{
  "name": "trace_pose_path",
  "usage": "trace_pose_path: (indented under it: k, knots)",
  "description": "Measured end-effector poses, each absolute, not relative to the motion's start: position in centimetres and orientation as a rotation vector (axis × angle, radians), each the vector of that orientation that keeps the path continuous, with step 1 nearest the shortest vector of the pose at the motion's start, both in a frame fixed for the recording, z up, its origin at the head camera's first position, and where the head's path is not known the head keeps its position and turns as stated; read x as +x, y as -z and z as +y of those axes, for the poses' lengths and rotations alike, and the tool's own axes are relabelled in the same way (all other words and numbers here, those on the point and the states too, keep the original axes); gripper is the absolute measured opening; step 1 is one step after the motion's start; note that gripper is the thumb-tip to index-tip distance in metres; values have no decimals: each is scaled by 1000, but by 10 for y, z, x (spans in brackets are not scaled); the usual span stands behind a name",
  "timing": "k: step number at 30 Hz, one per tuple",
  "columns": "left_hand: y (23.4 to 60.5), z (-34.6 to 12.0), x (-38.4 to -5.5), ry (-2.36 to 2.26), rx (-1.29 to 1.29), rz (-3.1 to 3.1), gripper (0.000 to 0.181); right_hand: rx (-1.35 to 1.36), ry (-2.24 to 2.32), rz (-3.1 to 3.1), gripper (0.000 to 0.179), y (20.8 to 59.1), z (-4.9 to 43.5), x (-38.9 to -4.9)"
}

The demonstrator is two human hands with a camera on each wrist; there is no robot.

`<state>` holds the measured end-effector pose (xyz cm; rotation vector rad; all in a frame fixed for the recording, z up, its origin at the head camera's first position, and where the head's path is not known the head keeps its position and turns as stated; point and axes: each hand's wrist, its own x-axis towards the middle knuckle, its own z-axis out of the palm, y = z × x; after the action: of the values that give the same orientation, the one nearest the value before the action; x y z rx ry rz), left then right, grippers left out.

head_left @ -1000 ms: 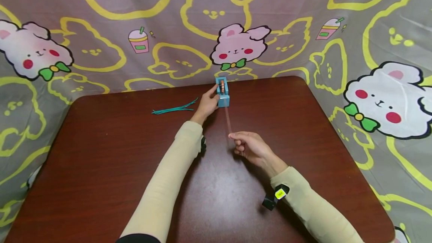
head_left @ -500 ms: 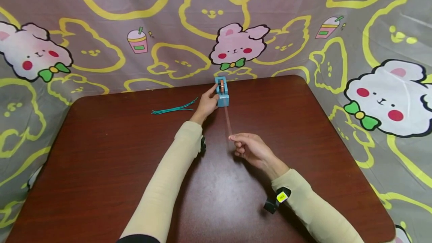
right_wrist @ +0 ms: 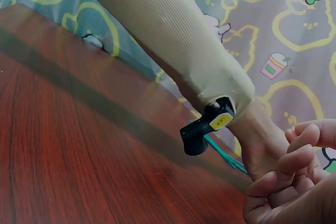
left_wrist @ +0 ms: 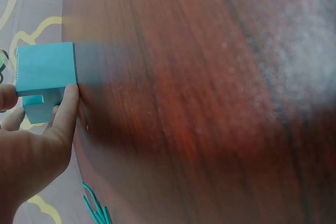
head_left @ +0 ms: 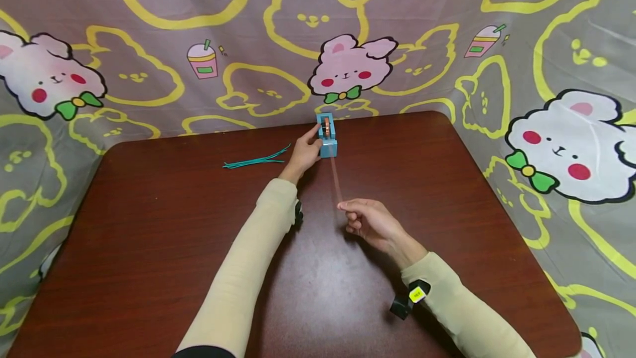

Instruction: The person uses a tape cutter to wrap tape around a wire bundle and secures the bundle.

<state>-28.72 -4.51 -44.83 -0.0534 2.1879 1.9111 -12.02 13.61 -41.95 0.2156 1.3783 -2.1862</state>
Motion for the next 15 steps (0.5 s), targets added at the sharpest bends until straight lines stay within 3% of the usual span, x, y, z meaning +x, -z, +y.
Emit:
trace_pose_path:
  k: [15]
  knots:
    - [448,-47,-287,-1913,-60,2167,50,211,2187,1354,23,420,139,-116]
